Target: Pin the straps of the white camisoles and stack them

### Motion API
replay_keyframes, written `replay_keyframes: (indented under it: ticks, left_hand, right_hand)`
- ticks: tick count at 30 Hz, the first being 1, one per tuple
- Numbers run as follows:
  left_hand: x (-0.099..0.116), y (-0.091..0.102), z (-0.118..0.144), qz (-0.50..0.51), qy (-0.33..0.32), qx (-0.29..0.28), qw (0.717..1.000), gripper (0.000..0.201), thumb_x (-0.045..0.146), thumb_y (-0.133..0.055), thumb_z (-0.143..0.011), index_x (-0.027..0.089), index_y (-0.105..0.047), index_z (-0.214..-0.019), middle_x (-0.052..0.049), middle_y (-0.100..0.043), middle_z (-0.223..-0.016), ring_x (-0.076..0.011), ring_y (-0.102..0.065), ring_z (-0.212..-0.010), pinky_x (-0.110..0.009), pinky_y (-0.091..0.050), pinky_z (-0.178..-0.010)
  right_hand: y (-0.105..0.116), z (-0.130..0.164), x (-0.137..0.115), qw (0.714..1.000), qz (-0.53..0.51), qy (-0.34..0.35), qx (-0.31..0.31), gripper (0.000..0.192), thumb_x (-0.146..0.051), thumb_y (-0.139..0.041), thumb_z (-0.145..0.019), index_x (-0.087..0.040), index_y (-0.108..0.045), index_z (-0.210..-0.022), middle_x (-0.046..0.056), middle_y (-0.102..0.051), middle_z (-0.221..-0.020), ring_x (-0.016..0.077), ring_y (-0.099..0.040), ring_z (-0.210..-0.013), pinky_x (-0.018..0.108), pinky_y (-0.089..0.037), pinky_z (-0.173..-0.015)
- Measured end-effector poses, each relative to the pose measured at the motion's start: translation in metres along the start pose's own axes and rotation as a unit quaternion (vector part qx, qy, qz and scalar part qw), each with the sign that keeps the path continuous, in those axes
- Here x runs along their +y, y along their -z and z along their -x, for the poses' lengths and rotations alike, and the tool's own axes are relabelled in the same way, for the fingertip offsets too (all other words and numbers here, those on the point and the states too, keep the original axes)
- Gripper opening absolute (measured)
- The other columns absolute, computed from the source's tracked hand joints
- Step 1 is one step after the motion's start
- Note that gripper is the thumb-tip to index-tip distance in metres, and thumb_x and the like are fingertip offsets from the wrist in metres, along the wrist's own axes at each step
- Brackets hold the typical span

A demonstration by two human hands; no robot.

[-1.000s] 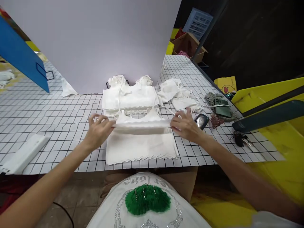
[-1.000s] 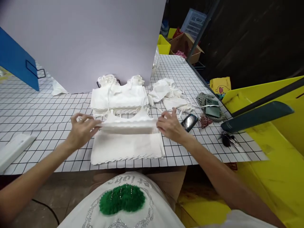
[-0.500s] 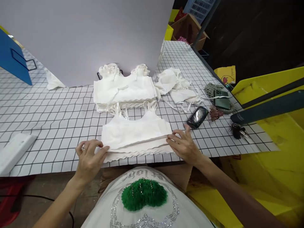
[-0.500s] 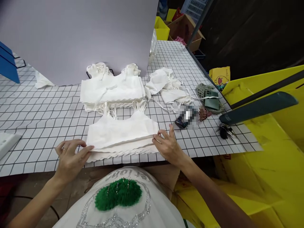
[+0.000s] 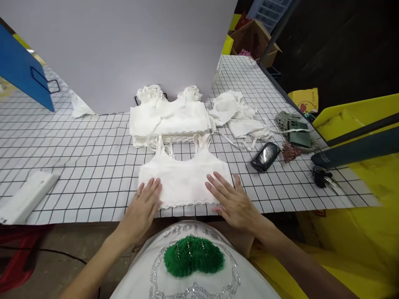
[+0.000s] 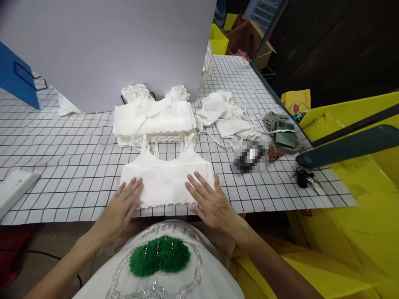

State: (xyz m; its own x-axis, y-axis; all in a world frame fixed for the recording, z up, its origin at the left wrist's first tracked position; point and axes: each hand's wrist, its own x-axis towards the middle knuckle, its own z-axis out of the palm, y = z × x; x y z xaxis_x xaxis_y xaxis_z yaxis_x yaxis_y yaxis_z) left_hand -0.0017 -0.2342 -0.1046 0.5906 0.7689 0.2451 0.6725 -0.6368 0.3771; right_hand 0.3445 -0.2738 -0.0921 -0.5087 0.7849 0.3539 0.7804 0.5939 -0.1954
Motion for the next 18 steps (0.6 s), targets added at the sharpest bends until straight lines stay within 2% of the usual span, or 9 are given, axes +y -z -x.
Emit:
replay_keyframes:
  ticks: [1, 3, 6, 8, 10, 12, 14, 16, 18]
  left_hand:
    - [-0.002, -0.002, 0.001, -0.008, 0.0, -0.018, 1.0, 0.057, 0.027, -0.042, -0.104, 0.024, -0.029, -0.159, -0.011, -0.04, -0.16, -0.0279, -0.032, -0.15, -0.055, -0.031, -0.121]
    - [-0.011, 0.0, -0.001, 0.022, 0.014, -0.024, 0.999, 0.049, 0.03, -0.044, -0.104, 0.025, -0.042, -0.153, -0.008, -0.047, -0.155, -0.0266, -0.041, -0.146, -0.051, -0.037, -0.119]
    - [-0.036, 0.018, -0.023, 0.103, 0.08, 0.065, 0.989, 0.032, 0.031, -0.05, -0.101, 0.026, -0.066, -0.128, -0.006, -0.069, -0.131, -0.0236, -0.063, -0.125, -0.044, -0.052, -0.107]
    - [-0.056, 0.031, -0.052, 0.12, 0.125, 0.121, 0.977, 0.025, 0.035, -0.057, -0.096, 0.024, -0.073, -0.111, -0.008, -0.074, -0.115, -0.0248, -0.068, -0.111, -0.043, -0.057, -0.097]
    - [-0.075, 0.039, -0.086, 0.152, 0.162, 0.114, 0.968, 0.023, 0.037, -0.06, -0.092, 0.022, -0.075, -0.101, -0.008, -0.074, -0.107, -0.0239, -0.07, -0.099, -0.039, -0.06, -0.087]
    - [-0.092, 0.04, -0.118, 0.166, 0.189, 0.1, 0.963, 0.021, 0.036, -0.062, -0.087, 0.02, -0.074, -0.093, -0.008, -0.073, -0.098, -0.0216, -0.07, -0.088, -0.035, -0.06, -0.078]
    - [-0.105, 0.039, -0.142, 0.135, 0.2, 0.103, 0.965, 0.019, 0.032, -0.061, -0.086, 0.019, -0.072, -0.091, -0.008, -0.072, -0.098, -0.0197, -0.069, -0.082, -0.033, -0.057, -0.075]
    - [-0.113, 0.036, -0.159, 0.095, 0.211, 0.113, 0.966, 0.017, 0.032, -0.06, -0.087, 0.018, -0.071, -0.088, -0.008, -0.071, -0.092, -0.0194, -0.066, -0.077, -0.033, -0.054, -0.073]
    - [-0.118, 0.035, -0.171, 0.072, 0.221, 0.117, 0.965, 0.017, 0.034, -0.064, -0.086, 0.018, -0.068, -0.081, -0.006, -0.07, -0.081, -0.0205, -0.064, -0.074, -0.034, -0.051, -0.072]
  right_hand:
    - [-0.002, 0.002, 0.002, 0.999, 0.02, -0.011, -0.047, 0.059, -0.036, -0.043, -0.103, -0.016, -0.029, -0.157, 0.018, -0.047, -0.153, 0.0346, -0.041, -0.144, 0.072, -0.023, -0.114]
    - [-0.001, 0.005, 0.011, 0.995, 0.026, -0.042, -0.088, 0.062, -0.04, -0.04, -0.104, -0.018, -0.022, -0.159, 0.017, -0.042, -0.157, 0.0342, -0.038, -0.147, 0.071, -0.029, -0.111]
    - [0.007, -0.013, 0.025, 0.997, -0.01, -0.068, -0.044, 0.052, -0.035, -0.043, -0.104, -0.023, -0.035, -0.154, 0.014, -0.048, -0.153, 0.0323, -0.042, -0.144, 0.066, -0.036, -0.11]
    - [0.01, -0.042, 0.03, 0.998, -0.038, -0.051, 0.014, 0.041, -0.03, -0.048, -0.103, -0.023, -0.05, -0.143, 0.013, -0.058, -0.143, 0.0309, -0.05, -0.137, 0.059, -0.041, -0.109]
    - [0.007, -0.082, 0.031, 0.997, -0.066, -0.015, 0.042, 0.033, -0.026, -0.052, -0.101, -0.02, -0.06, -0.132, 0.013, -0.066, -0.13, 0.0292, -0.058, -0.125, 0.052, -0.046, -0.104]
    - [-0.003, -0.122, 0.03, 0.995, -0.086, 0.017, 0.04, 0.026, -0.022, -0.054, -0.099, -0.017, -0.066, -0.122, 0.013, -0.07, -0.118, 0.0278, -0.062, -0.111, 0.049, -0.05, -0.097]
    - [-0.014, -0.159, 0.03, 0.994, -0.097, 0.031, 0.033, 0.022, -0.018, -0.055, -0.097, -0.015, -0.068, -0.114, 0.012, -0.071, -0.108, 0.0266, -0.062, -0.101, 0.048, -0.051, -0.092]
    - [-0.025, -0.191, 0.031, 0.993, -0.113, 0.025, 0.022, 0.02, -0.016, -0.056, -0.096, -0.015, -0.07, -0.11, 0.012, -0.071, -0.102, 0.0255, -0.06, -0.095, 0.044, -0.052, -0.086]
    - [-0.033, -0.219, 0.033, 0.991, -0.136, -0.011, -0.002, 0.019, -0.015, -0.055, -0.095, -0.016, -0.071, -0.106, 0.01, -0.071, -0.097, 0.0231, -0.06, -0.091, 0.038, -0.051, -0.081]
